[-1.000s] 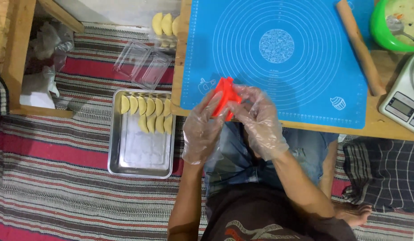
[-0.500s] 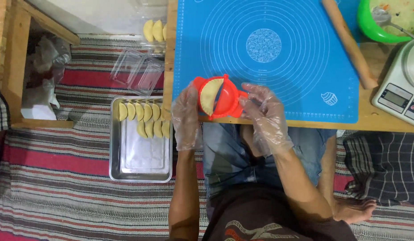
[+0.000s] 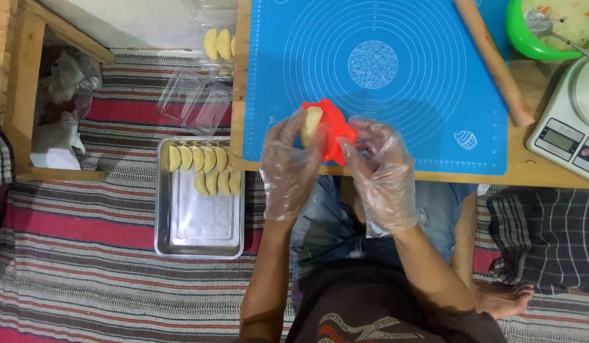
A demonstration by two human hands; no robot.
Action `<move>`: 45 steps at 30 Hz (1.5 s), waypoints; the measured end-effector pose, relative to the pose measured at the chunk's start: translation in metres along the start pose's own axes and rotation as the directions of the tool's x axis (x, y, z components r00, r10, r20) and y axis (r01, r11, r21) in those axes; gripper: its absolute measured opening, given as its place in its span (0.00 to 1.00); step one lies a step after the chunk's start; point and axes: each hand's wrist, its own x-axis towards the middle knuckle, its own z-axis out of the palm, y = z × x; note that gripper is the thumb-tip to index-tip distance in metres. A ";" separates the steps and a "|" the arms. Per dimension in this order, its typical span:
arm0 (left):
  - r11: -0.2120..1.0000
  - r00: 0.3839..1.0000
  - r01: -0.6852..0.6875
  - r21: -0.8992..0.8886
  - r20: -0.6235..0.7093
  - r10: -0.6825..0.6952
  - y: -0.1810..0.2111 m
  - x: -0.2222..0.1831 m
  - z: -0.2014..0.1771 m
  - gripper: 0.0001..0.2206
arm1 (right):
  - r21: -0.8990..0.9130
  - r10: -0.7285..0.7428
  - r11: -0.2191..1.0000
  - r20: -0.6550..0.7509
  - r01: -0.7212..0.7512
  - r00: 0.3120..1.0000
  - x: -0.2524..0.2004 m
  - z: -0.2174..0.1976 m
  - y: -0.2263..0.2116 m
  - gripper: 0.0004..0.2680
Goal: Rolling out dough, adding filling, and using a mold to shape pastries on a silicone mat.
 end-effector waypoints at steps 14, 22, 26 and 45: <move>0.918 0.941 0.281 -0.279 0.270 -0.206 -0.008 -0.008 -0.001 0.33 | -0.468 -0.264 0.798 0.295 0.380 0.918 -0.009 0.008 -0.034 0.11; 0.394 0.707 0.700 -0.595 0.501 -0.500 -0.008 -0.006 -0.013 0.23 | -0.318 -0.410 0.804 0.317 0.503 0.855 -0.006 0.018 -0.048 0.14; 0.200 0.774 0.609 -0.768 0.520 -0.361 -0.023 -0.014 -0.009 0.25 | -0.209 -0.260 0.926 0.246 0.314 0.933 -0.004 0.021 -0.062 0.12; 0.492 0.667 0.678 -0.546 0.176 -0.724 -0.120 -0.033 -0.139 0.13 | 0.039 0.012 0.999 0.125 -0.017 0.992 0.084 -0.045 0.073 0.07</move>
